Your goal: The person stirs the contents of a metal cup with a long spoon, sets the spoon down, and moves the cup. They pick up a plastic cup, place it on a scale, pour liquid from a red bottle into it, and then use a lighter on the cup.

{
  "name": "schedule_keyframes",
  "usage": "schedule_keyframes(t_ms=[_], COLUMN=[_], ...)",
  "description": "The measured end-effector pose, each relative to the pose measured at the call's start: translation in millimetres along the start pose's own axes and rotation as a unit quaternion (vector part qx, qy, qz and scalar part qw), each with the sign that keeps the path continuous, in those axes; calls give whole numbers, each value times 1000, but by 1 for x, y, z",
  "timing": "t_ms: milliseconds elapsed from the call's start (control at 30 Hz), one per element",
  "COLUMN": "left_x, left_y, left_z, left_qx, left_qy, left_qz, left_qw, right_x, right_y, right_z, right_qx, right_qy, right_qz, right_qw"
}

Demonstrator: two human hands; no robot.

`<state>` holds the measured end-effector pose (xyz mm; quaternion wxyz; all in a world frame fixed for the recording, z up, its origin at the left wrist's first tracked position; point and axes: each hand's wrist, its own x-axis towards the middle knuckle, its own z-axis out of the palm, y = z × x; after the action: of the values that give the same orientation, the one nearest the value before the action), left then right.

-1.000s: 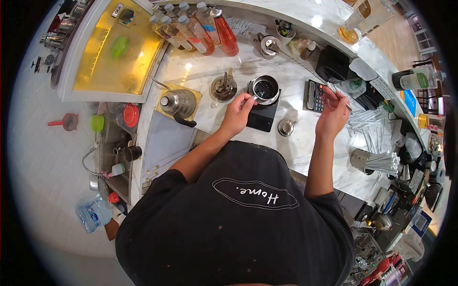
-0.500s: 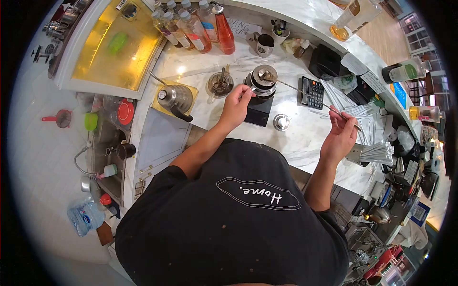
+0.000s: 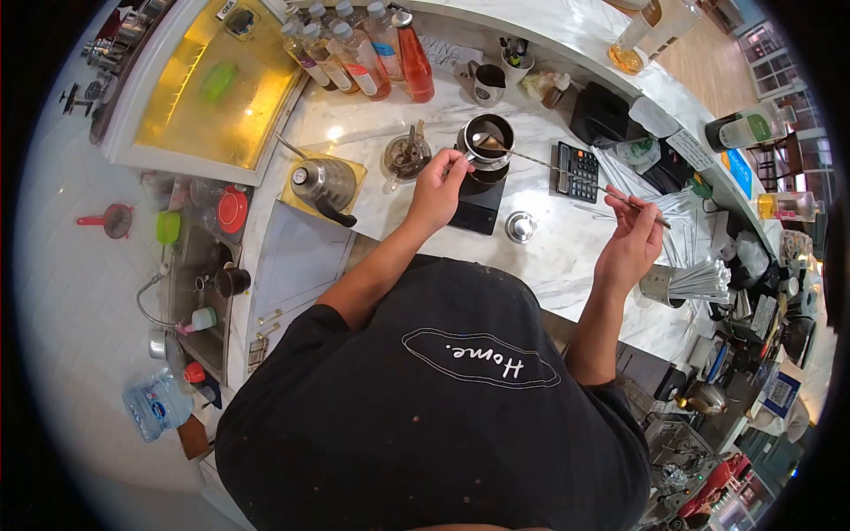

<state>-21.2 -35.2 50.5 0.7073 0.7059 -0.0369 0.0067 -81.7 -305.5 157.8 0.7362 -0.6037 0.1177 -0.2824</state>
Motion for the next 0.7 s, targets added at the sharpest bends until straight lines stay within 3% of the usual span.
schedule_keyframes(t_ms=[200,333,467,567,700], left_x=[15,29,67,102,141], left_y=[2,-1,-9,-15,-22], left_z=[-1,-5,-6,-5,4], left_qx=[8,20,49,40,5], left_qy=[1,1,20,10,10], left_qz=[22,-10,31,23,4], left_qw=[1000,1000,998,999,1000], right_x=[16,24,36,52,70], right_y=[2,8,2,0,-8], right_z=[15,26,44,53,57], right_qx=[12,-43,-81,-82,-90], right_qy=[31,-25,-32,-43,-38], right_qz=[5,-48,-53,-111,-115], right_qw=[999,998,995,990,989])
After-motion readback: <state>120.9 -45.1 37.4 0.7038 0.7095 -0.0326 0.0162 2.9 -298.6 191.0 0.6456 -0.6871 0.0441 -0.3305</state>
